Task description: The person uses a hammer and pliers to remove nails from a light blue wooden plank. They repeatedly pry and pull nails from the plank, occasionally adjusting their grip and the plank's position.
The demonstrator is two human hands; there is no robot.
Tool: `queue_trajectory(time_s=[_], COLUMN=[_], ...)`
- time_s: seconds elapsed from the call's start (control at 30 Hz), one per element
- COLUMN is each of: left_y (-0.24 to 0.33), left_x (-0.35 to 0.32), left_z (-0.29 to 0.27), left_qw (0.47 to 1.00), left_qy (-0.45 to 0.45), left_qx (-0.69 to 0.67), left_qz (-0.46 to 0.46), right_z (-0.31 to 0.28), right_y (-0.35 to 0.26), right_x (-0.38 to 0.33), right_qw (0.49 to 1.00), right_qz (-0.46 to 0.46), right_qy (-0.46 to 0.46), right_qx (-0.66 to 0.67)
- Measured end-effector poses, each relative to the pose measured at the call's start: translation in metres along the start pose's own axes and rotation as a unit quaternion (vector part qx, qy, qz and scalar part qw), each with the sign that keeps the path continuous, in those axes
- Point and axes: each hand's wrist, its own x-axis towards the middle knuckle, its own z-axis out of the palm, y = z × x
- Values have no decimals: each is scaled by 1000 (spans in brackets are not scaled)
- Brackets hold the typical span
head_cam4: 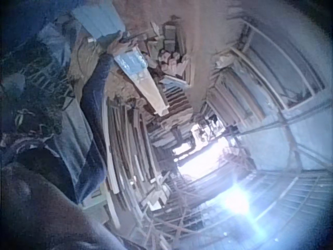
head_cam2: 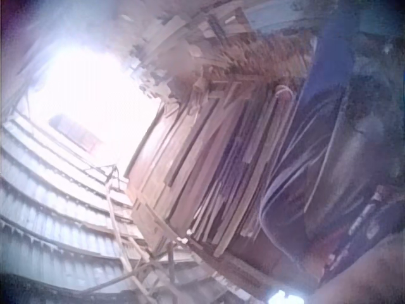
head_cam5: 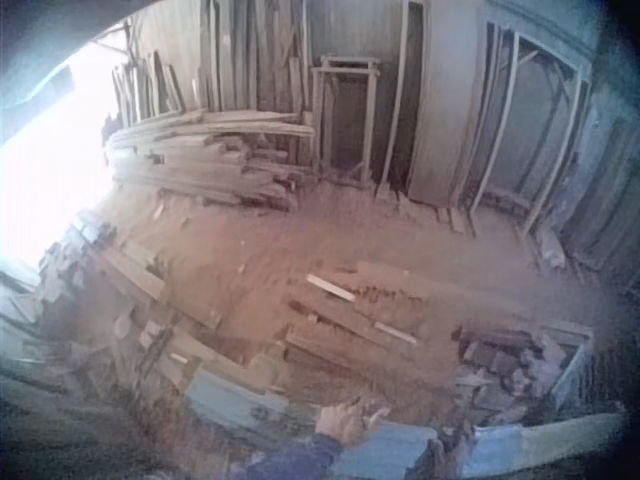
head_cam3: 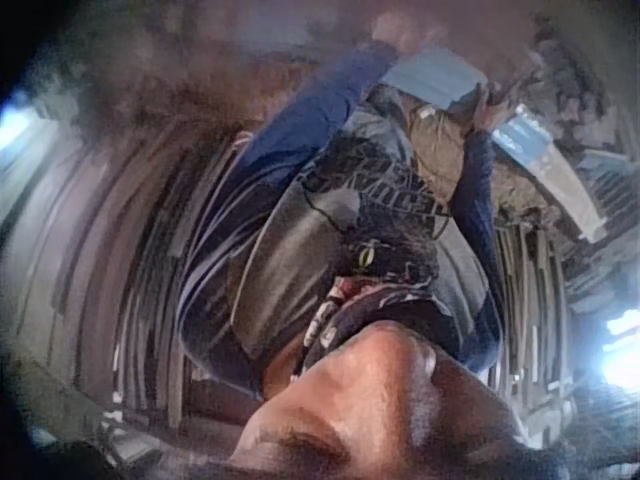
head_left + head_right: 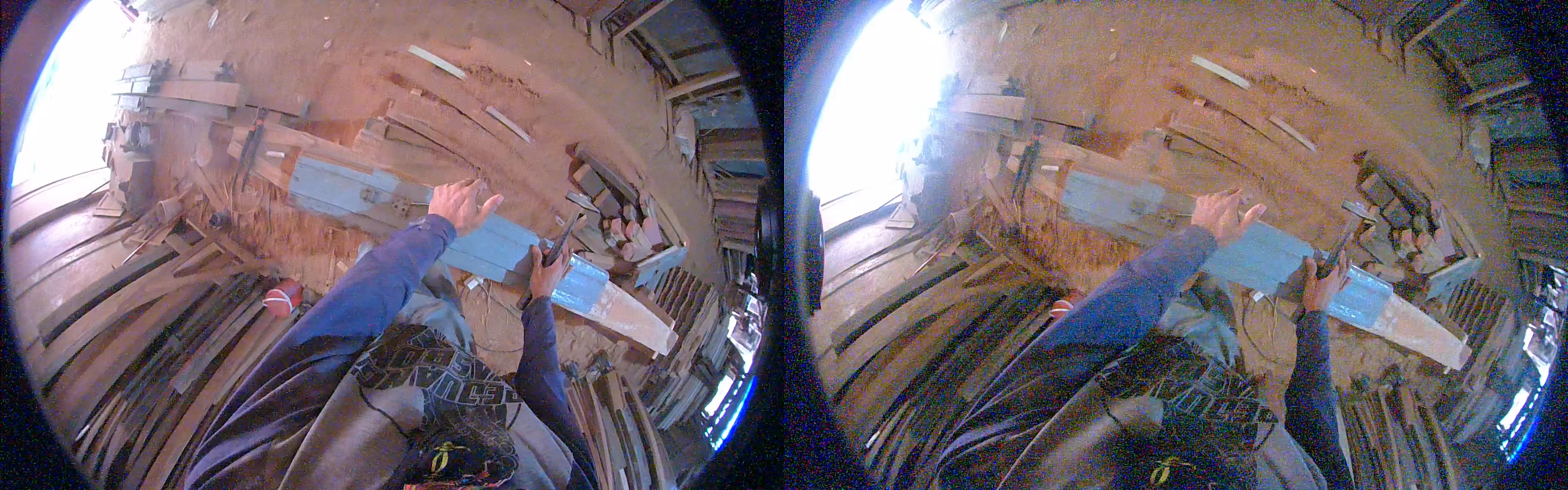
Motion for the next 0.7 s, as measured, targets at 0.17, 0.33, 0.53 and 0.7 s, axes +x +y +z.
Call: queue_trajectory(time_s=[0.17,0.33,0.53,0.7], left_y=[-1,3,-4,-9], left_x=[2,5,7,8], left_z=[17,26,42,55], left_qw=[998,997,994,986], left_qy=[17,28,20,-30], left_qx=[56,71,111,166], left_qz=[-9,-15,13,18], right_z=[-3,-3,-6,-12], right_y=[3,7,0,-8], right_x=[1,-1,-2,-3], right_qw=[1000,1000,1000,1000], right_qz=[8,6,9,10], right_qy=[-22,-19,-10,-2], right_qx=[-20,-13,5,17])
